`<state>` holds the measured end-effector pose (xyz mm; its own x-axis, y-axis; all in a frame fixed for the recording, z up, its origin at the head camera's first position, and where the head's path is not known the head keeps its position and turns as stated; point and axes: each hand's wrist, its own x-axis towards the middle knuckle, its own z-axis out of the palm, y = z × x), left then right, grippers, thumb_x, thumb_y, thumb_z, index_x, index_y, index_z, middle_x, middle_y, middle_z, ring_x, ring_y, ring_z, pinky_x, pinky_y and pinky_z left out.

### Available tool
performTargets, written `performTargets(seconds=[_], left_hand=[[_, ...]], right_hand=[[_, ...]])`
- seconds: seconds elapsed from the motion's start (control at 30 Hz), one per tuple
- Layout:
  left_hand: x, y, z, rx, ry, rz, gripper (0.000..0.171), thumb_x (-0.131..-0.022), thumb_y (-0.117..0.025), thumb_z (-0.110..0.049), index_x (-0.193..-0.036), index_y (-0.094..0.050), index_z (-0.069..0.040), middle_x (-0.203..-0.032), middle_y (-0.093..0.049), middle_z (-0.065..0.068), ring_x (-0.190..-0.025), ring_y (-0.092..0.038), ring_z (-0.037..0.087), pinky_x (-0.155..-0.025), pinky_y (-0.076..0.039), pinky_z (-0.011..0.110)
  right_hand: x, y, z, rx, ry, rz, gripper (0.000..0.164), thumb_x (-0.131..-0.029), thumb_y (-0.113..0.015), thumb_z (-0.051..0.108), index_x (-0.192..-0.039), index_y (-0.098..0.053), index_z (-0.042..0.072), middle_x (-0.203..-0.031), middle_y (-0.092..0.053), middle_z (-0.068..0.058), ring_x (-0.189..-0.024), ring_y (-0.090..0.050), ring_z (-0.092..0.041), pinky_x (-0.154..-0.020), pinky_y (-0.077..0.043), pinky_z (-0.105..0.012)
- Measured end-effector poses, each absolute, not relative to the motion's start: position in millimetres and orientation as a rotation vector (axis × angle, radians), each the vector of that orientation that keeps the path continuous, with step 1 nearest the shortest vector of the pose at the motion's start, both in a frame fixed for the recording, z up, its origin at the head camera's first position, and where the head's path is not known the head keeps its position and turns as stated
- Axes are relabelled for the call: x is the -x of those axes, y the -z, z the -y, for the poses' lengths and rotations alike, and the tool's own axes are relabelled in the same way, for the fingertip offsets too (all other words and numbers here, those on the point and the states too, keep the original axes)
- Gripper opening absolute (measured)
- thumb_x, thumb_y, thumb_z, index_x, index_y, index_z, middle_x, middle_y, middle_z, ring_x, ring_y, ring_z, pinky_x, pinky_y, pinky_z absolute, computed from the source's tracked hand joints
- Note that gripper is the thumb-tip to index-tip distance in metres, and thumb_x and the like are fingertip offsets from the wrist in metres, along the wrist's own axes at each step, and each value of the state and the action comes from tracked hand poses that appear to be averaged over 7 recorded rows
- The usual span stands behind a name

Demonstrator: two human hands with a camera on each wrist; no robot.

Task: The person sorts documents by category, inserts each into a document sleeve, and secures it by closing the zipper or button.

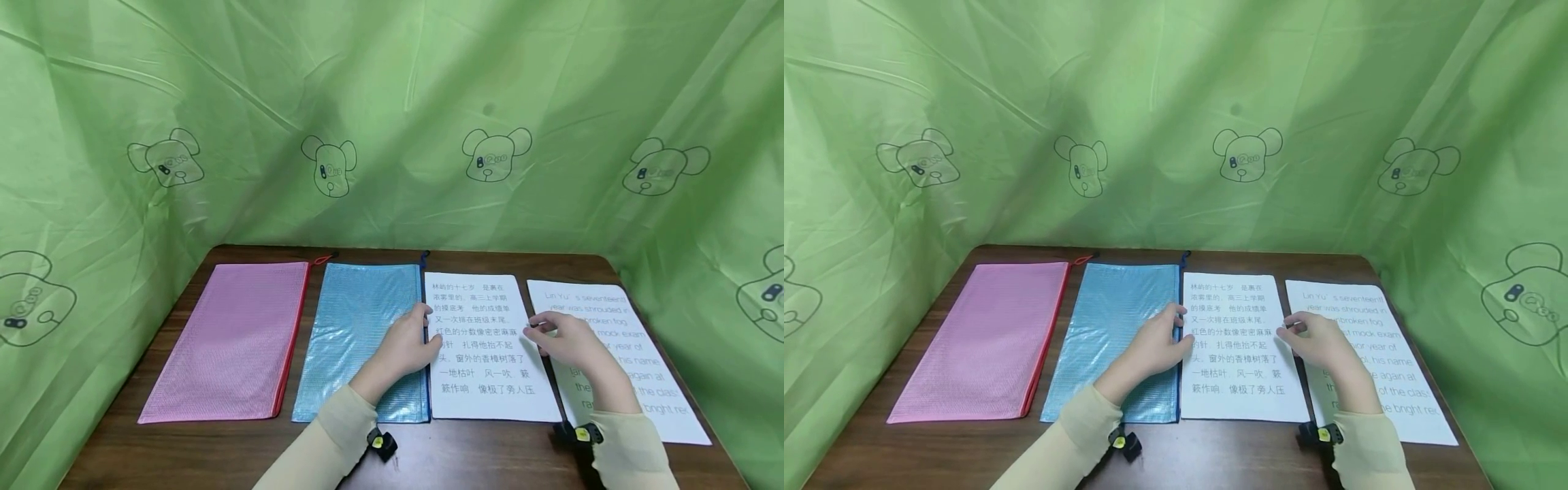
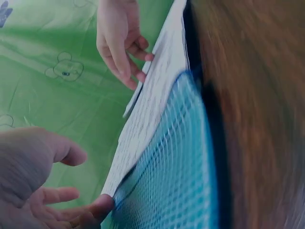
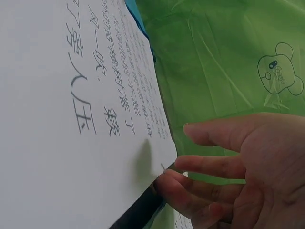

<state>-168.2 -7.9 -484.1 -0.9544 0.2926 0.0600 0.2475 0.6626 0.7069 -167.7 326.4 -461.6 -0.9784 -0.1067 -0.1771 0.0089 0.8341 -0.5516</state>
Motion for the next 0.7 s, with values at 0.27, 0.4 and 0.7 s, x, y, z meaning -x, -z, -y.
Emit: performTargets(seconds=[0.27, 0.4, 0.7], left_hand=[[166.9, 485.1, 2.0, -0.124, -1.574, -2.519, 0.049, -0.100, -0.074, -0.017, -0.145, -0.057, -0.007, -0.135, -0.067, 0.017, -0.100, -0.068, 0.021, -0.081, -0.059, 0.037], [167.2, 486.5, 1.8, -0.060, -1.685, -2.420, 0.054, -0.100, -0.074, -0.013, -0.150, -0.056, -0.008, -0.133, -0.067, 0.015, -0.107, -0.066, 0.024, -0.088, -0.059, 0.040], [167.3, 490.9, 0.1, -0.212, -1.724, -2.414, 0.047, -0.099, -0.074, -0.006, -0.145, -0.061, -0.009, -0.132, -0.062, 0.012, -0.088, -0.065, 0.013, -0.070, -0.056, 0.028]], right_hand=[[168.0, 461.0, -322.5, 0.009, 0.856, -2.813, 0.049, -0.102, -0.076, 0.029, -0.135, -0.067, -0.006, -0.112, -0.076, -0.018, -0.077, -0.076, -0.017, -0.073, -0.052, -0.038], [168.6, 461.6, -322.1, -0.034, 0.863, -2.807, 0.048, -0.099, -0.079, 0.025, -0.135, -0.067, -0.005, -0.111, -0.076, -0.016, -0.076, -0.075, -0.017, -0.072, -0.050, -0.037], [169.0, 462.5, -321.9, -0.059, 0.859, -2.785, 0.049, -0.097, -0.082, 0.022, -0.136, -0.066, -0.004, -0.118, -0.073, -0.021, -0.078, -0.075, -0.017, -0.077, -0.054, -0.042]])
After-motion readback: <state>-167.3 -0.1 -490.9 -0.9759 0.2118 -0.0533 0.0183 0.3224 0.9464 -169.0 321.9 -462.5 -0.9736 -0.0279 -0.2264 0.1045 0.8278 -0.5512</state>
